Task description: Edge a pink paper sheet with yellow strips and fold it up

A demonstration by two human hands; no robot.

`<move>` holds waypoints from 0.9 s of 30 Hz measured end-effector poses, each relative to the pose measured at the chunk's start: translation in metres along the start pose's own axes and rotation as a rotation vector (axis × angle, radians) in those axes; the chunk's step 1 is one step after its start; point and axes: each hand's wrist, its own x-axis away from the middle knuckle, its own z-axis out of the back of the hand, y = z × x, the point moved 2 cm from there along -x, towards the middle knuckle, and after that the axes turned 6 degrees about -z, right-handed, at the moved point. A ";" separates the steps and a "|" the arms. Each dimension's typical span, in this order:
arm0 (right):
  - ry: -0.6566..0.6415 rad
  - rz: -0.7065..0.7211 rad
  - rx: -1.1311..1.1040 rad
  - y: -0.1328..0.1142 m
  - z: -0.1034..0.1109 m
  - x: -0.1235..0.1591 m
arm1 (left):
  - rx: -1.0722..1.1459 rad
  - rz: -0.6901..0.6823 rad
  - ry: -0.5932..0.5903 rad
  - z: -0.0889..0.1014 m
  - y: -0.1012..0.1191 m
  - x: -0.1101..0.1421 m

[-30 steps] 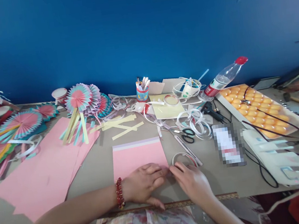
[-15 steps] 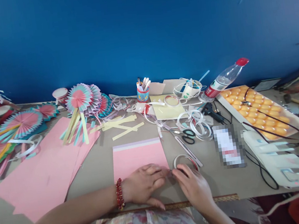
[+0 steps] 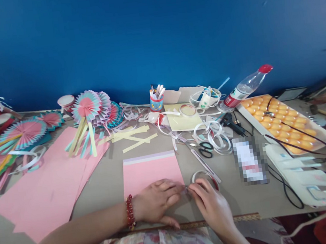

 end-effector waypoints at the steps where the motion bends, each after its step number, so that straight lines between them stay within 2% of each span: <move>1: 0.008 0.003 0.003 0.000 0.000 0.001 | 0.002 0.001 -0.002 0.000 0.000 0.000; 10: 0.080 0.020 -0.004 0.005 -0.003 0.005 | 0.011 0.002 0.008 0.000 0.000 0.000; 15: 0.196 -0.143 -0.009 0.039 0.019 0.011 | 0.023 -0.010 -0.004 0.001 0.000 0.001; 18: 0.223 -0.138 -0.083 0.053 0.028 0.016 | 0.032 -0.015 -0.022 0.004 0.000 0.002; 22: 0.311 -0.072 -0.147 0.050 0.028 0.014 | 0.042 -0.025 -0.065 0.008 0.001 0.001; 27: 0.376 -0.090 -0.225 0.044 0.027 0.000 | 0.095 -0.012 -0.051 0.012 0.001 0.000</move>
